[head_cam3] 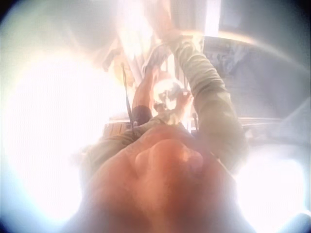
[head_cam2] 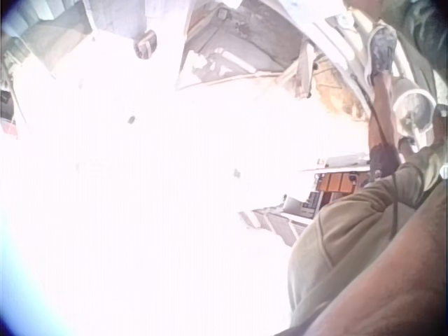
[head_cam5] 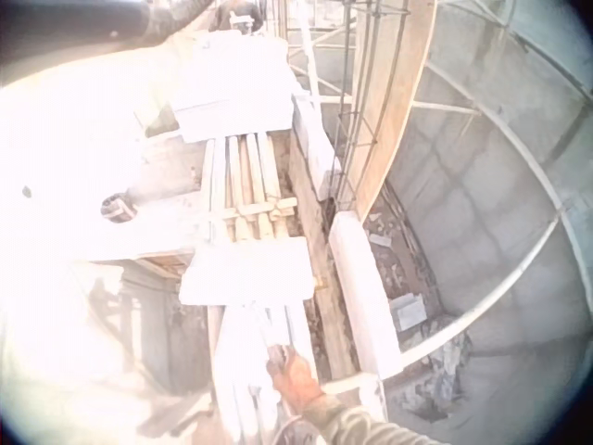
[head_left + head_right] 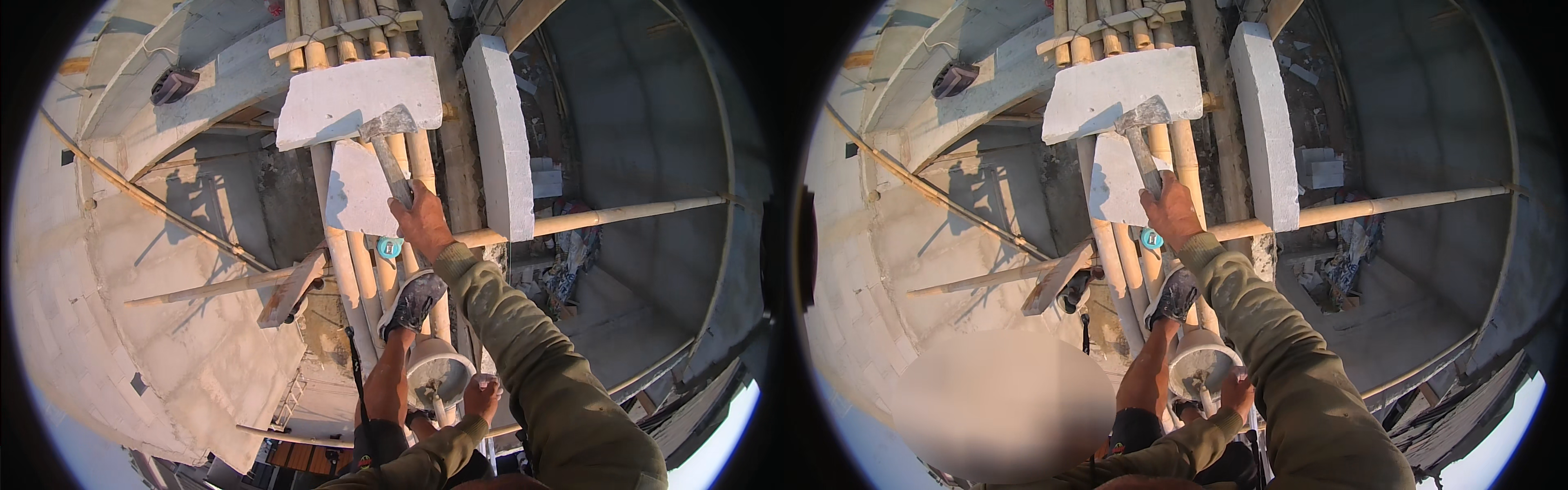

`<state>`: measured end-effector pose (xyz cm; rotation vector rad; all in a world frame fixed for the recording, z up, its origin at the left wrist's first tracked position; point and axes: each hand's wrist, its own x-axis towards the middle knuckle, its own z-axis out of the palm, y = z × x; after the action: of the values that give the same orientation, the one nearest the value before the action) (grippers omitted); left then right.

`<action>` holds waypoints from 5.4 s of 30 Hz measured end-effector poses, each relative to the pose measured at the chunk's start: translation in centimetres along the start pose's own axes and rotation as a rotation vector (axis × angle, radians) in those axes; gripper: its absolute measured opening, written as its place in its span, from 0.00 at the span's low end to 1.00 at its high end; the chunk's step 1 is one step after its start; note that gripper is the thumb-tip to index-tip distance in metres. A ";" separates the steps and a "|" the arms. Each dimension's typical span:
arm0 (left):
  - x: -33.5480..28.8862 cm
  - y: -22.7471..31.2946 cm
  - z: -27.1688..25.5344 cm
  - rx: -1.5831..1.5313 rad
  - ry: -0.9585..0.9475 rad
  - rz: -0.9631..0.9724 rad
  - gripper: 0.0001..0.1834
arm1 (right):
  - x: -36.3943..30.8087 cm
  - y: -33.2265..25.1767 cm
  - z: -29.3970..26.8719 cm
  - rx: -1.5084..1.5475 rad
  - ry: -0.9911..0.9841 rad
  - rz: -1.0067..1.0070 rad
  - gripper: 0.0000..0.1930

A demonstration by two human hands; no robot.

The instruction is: The person builds a wall by applying mortar to lightweight concrete blocks with a trowel, positioning the blocks on a scaffold, measuring dimensions with a tape measure, and shaping a block using a masonry hatchet.

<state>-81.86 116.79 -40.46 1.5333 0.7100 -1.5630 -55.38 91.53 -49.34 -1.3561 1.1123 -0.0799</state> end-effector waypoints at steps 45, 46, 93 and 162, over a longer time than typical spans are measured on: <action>2.6 -1.3 -3.5 0.359 -0.016 -0.211 0.10 | -8.9 24.7 -16.4 -0.377 0.784 0.101 0.64; 2.5 -1.3 -3.4 0.388 0.002 -0.204 0.10 | -8.4 24.4 -16.6 -0.415 0.790 0.086 0.63; 3.0 1.5 -1.9 0.100 -0.064 -0.123 0.13 | 13.0 11.2 -21.4 -0.591 0.549 0.201 0.36; 0.6 -8.8 -8.9 1.847 -0.637 0.501 0.17 | -46.6 37.4 9.3 -0.766 -0.195 0.471 0.26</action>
<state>-84.62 128.71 -43.22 1.7296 -1.8389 -2.0284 -93.54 138.20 -53.65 -1.6675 1.3227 0.8821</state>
